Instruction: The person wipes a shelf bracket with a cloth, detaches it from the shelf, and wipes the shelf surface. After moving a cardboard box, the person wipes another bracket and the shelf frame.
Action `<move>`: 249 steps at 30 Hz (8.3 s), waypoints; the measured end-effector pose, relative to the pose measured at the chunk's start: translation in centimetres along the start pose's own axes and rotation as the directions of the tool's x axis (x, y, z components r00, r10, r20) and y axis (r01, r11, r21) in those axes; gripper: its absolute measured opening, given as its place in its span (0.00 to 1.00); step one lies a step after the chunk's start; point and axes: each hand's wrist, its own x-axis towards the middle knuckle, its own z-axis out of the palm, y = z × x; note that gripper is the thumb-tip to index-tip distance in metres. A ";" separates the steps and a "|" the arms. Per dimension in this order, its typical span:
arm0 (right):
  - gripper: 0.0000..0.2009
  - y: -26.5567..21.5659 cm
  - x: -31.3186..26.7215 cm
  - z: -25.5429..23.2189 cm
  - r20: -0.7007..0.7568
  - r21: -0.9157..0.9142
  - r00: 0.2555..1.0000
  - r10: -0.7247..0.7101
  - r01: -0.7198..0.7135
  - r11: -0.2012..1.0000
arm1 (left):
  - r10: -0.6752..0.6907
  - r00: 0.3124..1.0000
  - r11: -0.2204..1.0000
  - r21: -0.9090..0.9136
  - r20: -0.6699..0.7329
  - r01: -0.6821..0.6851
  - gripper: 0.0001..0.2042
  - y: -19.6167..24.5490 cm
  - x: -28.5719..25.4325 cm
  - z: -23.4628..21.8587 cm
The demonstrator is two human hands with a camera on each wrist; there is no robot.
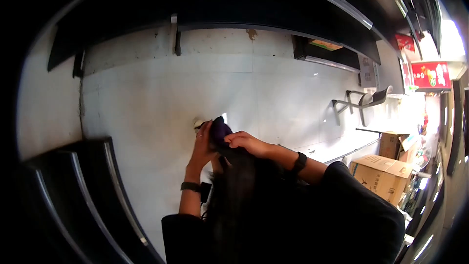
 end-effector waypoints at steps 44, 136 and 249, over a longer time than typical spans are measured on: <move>0.16 -1.0 -16.6 -30.2 -0.876 0.455 0.445 0.187 0.890 0.015 | 0.091 0.145 0.919 -0.139 0.985 0.368 0.21 21.6 34.3 30.3; 0.28 -10.3 2.7 -78.8 -0.313 0.863 0.819 0.481 0.034 0.504 | -0.815 0.530 0.231 -0.970 -0.236 -0.077 0.15 -5.3 52.6 36.1; 0.40 5.5 -25.2 -118.2 -0.975 0.173 0.216 0.055 0.577 0.798 | 0.287 0.928 0.884 0.306 0.238 -0.352 0.09 8.7 71.1 102.7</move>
